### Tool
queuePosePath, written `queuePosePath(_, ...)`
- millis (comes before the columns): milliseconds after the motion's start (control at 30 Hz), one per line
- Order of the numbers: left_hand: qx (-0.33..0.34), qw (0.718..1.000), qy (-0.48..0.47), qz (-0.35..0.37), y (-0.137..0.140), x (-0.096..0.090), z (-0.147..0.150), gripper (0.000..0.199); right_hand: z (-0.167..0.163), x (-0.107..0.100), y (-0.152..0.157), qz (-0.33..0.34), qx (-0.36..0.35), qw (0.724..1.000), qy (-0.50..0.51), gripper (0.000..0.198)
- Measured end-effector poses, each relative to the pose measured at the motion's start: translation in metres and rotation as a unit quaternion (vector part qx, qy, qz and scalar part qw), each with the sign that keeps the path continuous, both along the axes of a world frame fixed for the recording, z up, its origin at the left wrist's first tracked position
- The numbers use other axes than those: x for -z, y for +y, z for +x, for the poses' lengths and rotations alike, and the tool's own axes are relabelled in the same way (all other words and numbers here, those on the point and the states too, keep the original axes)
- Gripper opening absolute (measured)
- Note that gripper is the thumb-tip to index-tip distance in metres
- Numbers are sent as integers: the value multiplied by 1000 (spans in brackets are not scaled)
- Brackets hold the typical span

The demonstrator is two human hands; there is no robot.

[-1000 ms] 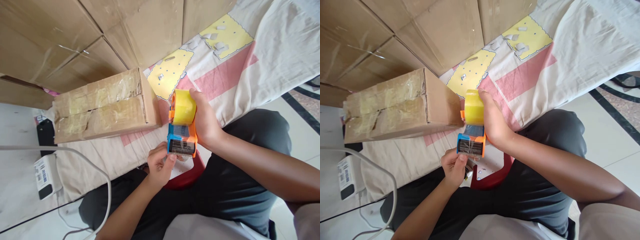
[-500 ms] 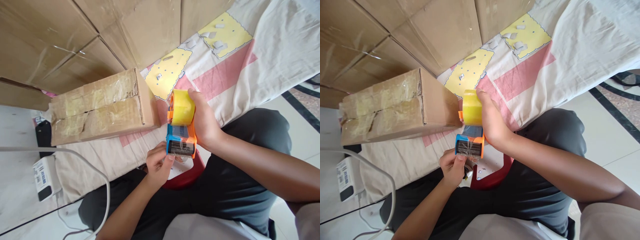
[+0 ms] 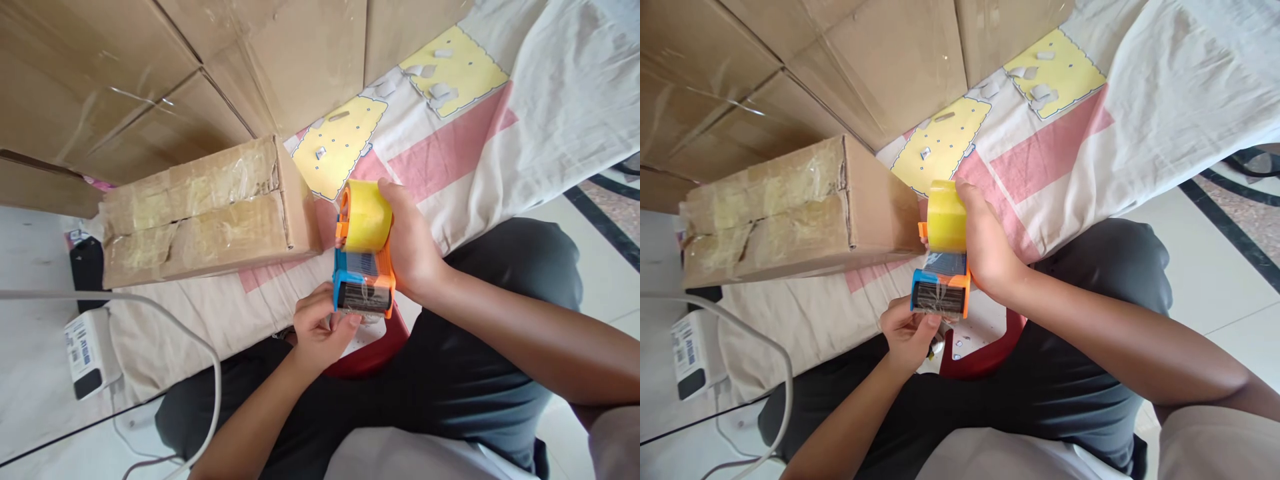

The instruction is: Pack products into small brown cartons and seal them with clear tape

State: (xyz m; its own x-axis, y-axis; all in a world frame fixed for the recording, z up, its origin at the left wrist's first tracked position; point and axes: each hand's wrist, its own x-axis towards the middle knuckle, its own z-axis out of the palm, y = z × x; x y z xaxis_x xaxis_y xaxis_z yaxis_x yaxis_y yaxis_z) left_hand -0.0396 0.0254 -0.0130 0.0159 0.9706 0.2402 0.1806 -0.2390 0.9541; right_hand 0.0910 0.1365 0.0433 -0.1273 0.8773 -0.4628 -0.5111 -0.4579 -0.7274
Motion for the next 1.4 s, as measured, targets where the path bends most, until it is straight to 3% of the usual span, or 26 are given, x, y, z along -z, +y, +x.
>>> queuePosePath(233, -32, 999, 32, 11, 0, 1, 2, 30, 3, 3, -2, 25, -4, 999, 35, 34)
queuePosePath(567, -56, 985, -11, -162, -3, -16, 8, 18, 3, 0, 3, 36, -21, 999, 24, 34)
queuePosePath(933, -62, 995, 1, -77, -5, -5, 5, 34, 2, 3, -2, 18, -19, 1000, 7, 43)
queuePosePath(1200, -61, 983, -4, -173, -6, -7, 6, 31, 4, 9, 0, 50, -2, 998, 34, 36)
queuePosePath(1400, -44, 984, 9, -170, -6, -7, 5, 27, 4, 3, 1, 36, -18, 999, -15, 43)
